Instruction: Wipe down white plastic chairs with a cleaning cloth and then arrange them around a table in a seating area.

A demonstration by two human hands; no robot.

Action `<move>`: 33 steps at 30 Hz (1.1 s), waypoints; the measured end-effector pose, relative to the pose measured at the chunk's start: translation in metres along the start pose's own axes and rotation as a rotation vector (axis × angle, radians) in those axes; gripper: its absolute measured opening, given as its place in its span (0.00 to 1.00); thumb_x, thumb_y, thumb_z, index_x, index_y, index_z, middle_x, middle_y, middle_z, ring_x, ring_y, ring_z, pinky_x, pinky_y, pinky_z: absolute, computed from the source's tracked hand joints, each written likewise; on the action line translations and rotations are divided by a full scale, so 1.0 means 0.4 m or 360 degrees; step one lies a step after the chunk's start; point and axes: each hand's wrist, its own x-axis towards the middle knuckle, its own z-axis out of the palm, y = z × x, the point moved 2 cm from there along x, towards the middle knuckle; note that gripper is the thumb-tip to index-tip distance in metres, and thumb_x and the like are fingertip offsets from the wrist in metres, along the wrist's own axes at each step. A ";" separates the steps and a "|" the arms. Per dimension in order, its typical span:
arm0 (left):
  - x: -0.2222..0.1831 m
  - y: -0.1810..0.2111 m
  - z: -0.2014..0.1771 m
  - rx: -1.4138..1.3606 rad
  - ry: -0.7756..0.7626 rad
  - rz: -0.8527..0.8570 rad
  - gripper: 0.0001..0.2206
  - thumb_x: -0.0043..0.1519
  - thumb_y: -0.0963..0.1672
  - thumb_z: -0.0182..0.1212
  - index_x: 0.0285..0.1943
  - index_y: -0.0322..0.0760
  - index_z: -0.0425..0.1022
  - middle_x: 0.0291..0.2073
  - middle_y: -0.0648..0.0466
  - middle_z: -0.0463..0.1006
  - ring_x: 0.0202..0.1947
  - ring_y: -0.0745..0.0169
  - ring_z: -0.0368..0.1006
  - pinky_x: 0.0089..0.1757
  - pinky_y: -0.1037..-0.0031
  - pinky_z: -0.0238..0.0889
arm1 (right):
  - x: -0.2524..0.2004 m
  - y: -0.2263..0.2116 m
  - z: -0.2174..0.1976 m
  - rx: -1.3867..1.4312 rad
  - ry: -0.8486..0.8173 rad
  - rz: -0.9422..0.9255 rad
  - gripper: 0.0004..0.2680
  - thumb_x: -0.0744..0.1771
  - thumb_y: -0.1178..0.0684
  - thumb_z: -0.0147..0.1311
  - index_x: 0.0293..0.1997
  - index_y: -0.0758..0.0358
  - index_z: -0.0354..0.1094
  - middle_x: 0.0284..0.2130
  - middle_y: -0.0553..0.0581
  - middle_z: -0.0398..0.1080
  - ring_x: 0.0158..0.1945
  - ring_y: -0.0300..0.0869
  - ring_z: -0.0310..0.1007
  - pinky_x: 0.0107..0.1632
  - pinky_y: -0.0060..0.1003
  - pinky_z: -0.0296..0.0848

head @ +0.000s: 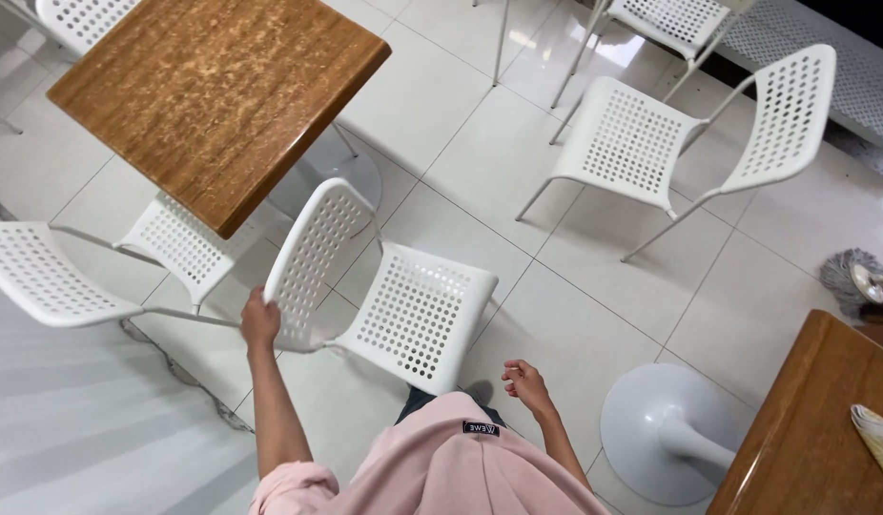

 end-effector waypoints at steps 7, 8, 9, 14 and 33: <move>-0.433 -0.279 -0.081 -0.0325 0.0007 -0.0607 0.24 0.65 0.48 0.57 0.69 0.34 0.66 0.55 0.36 0.76 0.55 0.31 0.71 0.54 0.46 0.62 | -0.001 -0.157 0.085 -0.0179 -0.0182 -0.0030 0.12 0.67 0.56 0.48 0.55 0.67 0.71 0.36 0.59 0.76 0.32 0.40 0.73 0.38 0.32 0.78; -0.491 -0.299 -0.077 -0.0359 0.0008 -0.0706 0.24 0.65 0.49 0.56 0.68 0.32 0.65 0.55 0.40 0.76 0.52 0.40 0.72 0.52 0.54 0.63 | -0.009 -0.177 0.096 -0.0188 -0.0219 -0.0009 0.12 0.68 0.57 0.44 0.55 0.64 0.71 0.37 0.55 0.75 0.32 0.39 0.70 0.39 0.32 0.73; -0.543 -0.302 -0.067 -0.0365 0.0015 -0.0717 0.24 0.65 0.49 0.56 0.68 0.32 0.65 0.55 0.40 0.76 0.52 0.40 0.72 0.52 0.54 0.63 | -0.010 -0.194 0.112 -0.0200 -0.0227 -0.0012 0.12 0.68 0.57 0.44 0.55 0.64 0.71 0.37 0.55 0.75 0.32 0.39 0.70 0.39 0.32 0.73; -0.702 -0.315 0.039 -0.0608 0.0144 -0.0995 0.20 0.71 0.45 0.48 0.63 0.17 0.58 0.44 0.27 0.75 0.39 0.33 0.75 0.44 0.52 0.67 | -0.008 -0.201 0.146 -0.0412 -0.0342 -0.0088 0.13 0.67 0.54 0.46 0.55 0.64 0.70 0.36 0.55 0.73 0.31 0.39 0.71 0.37 0.31 0.72; -0.619 0.333 0.375 -0.1826 -0.0212 -0.1031 0.21 0.68 0.40 0.49 0.61 0.26 0.40 0.52 0.33 0.59 0.56 0.42 0.68 0.57 0.63 0.70 | -0.042 -0.107 0.003 0.0188 -0.0096 0.0032 0.12 0.68 0.56 0.46 0.54 0.64 0.71 0.37 0.55 0.74 0.33 0.39 0.70 0.38 0.31 0.72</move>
